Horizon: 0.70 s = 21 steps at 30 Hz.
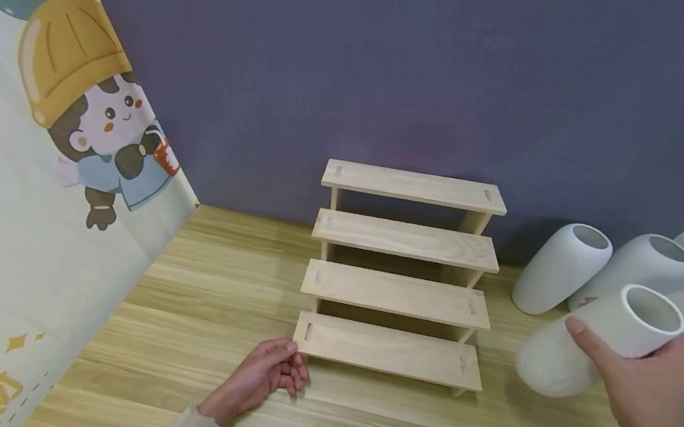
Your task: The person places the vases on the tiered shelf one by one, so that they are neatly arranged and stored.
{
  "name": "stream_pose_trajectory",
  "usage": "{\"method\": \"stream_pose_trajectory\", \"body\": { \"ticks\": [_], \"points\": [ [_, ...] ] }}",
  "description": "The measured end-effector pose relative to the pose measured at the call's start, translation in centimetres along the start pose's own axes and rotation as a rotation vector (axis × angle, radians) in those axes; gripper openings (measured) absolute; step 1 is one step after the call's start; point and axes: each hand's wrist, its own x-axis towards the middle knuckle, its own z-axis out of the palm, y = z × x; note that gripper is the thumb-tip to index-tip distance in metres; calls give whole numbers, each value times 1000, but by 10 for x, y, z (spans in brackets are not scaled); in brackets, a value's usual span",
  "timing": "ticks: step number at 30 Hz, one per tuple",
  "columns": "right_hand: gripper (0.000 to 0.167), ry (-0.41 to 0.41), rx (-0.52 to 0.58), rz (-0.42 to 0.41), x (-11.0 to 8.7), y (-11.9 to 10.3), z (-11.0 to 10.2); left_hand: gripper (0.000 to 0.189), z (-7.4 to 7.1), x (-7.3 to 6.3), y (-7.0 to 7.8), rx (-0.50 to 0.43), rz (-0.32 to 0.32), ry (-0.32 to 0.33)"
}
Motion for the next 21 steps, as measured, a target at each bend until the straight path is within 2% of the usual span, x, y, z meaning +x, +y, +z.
{"method": "stream_pose_trajectory", "body": {
  "ticks": [3,9,16,21],
  "points": [
    [60,-24,35,-24,-3,-2,0,32,0,0,0,-3,1,0],
    [57,-118,229,-61,-11,-5,3,32,0,0,0,3,1,3],
    [60,-168,172,-103,-19,-7,6,31,0,0,0,4,-9,7],
    [57,-243,258,-152,-24,-10,9,31,0,0,1,2,-14,10]
  ]
}}
